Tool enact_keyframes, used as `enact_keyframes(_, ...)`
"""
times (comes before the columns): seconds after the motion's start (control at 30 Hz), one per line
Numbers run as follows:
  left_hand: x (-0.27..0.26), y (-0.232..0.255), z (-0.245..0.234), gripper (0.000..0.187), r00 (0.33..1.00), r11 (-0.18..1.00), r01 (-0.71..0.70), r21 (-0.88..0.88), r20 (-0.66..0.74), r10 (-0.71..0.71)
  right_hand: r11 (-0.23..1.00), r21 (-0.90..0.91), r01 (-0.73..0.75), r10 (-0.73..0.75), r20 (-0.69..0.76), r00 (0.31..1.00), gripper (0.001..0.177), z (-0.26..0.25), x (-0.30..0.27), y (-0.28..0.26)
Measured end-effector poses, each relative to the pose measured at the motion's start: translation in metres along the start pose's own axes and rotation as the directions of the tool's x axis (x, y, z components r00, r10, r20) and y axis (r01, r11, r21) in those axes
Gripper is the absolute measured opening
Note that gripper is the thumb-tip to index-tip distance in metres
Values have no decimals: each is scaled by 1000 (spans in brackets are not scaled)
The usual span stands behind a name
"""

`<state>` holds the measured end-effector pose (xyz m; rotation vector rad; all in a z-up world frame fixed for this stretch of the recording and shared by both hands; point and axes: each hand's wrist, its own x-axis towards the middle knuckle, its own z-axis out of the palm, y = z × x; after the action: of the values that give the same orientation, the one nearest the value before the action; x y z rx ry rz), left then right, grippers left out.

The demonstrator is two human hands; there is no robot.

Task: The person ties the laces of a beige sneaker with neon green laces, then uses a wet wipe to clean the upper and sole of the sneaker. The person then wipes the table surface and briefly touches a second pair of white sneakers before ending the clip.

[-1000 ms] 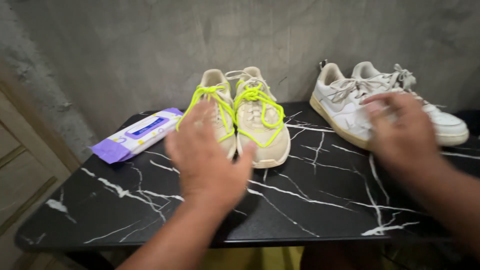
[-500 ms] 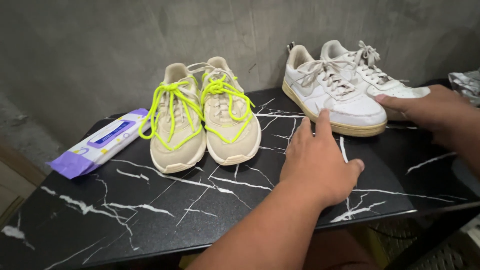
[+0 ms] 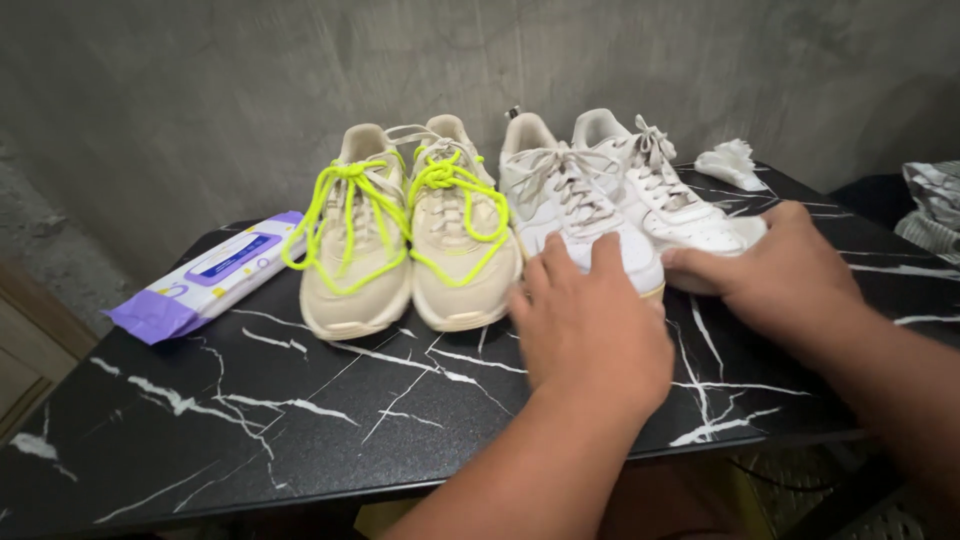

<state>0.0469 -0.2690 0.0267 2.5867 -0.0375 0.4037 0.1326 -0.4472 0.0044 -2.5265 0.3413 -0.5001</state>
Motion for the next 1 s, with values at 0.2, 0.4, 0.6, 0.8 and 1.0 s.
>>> enact_keyframes(0.2, -12, -33, -14, 73, 971, 980, -167, 104, -153, 182, 1000, 16, 23, -24, 75, 997, 109, -1, -17, -18)
enact_keyframes(0.4, -4, -46, -12, 75, 961, 974, -202, 100, -172, 217, 991, 9, 137, -136, 161, 978, 96, -1, -17, -19)
enact_keyframes(0.6, 4, -50, -2, 76, 962, 975, -174, 135, -189, 198, 984, -78, 159, -145, 159, 977, 101, 12, -3, -9)
enact_keyframes(0.8, -2, -60, -8, 88, 942, 962, -247, 115, -206, 266, 933, -30, 358, -359, -76, 930, 96, 16, -10, -3)
enact_keyframes(1.0, -2, -91, -55, 57, 891, 931, -354, 84, -271, 363, 758, 214, 616, -540, -325, 777, 48, 5, -14, -39)
